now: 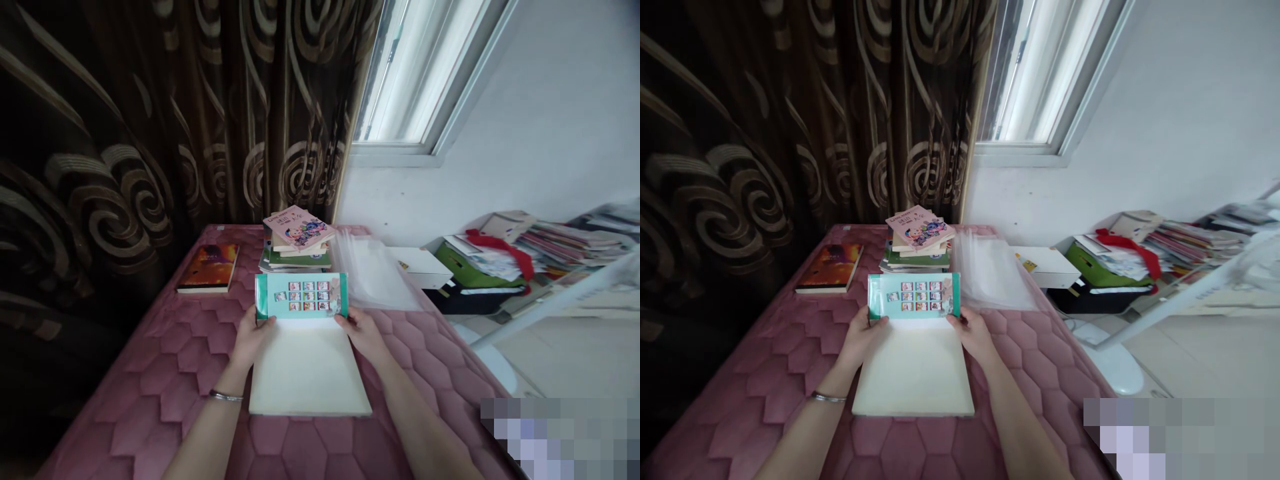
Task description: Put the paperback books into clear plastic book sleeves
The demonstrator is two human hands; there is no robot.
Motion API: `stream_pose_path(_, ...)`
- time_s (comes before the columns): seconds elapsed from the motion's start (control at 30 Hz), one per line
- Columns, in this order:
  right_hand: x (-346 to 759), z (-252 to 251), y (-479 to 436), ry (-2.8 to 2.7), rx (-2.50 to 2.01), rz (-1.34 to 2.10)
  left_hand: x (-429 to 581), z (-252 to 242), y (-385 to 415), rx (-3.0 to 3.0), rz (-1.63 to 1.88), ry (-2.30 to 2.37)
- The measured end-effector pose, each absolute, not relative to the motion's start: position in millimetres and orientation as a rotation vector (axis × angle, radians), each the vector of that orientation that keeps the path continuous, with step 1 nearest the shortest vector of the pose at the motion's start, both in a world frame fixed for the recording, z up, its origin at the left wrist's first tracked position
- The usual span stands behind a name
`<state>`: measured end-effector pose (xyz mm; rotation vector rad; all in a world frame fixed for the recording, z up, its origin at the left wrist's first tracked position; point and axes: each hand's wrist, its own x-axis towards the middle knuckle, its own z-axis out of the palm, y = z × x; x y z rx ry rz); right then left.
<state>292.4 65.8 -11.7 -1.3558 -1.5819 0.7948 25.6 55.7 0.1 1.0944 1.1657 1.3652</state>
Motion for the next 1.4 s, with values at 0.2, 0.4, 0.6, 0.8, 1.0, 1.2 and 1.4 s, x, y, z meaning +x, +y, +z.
stream_pose_path(0.2, 295.3, -18.4, 68.8, -1.605, -1.425, 0.743, 26.3, 2.7, 53.7, 1.101, 1.361, 1.183)
stream_pose_path(0.4, 295.2, -19.7, 69.4, -1.604, -1.462, 0.703, 25.4, 0.2, 54.6, 1.151, 1.341, 1.203)
stream_pose_path(0.6, 293.8, -19.7, 68.5, -1.587, -1.461, 0.674, 25.8, -1.0, 56.8, 1.202, 1.389, 1.285)
stream_pose_path(0.8, 292.4, -23.1, 70.2, -1.589, -1.502, 0.685, 25.4, -4.9, 64.2, 1.174, 1.46, 1.459)
stream_pose_path(1.0, 286.7, -21.9, 70.5, -1.553, -1.603, 0.634, 26.9, -8.0, 69.1, 1.245, 1.493, 1.579)
stream_pose_path(1.2, 274.1, -11.5, 70.7, -1.477, -1.514, 0.711, 32.6, -3.6, 69.5, 1.382, 1.443, 1.808)
stream_pose_path(1.4, 267.0, -6.6, 69.5, -1.483, -1.568, 0.616, 36.8, 2.6, 66.7, 1.421, 1.36, 1.877)
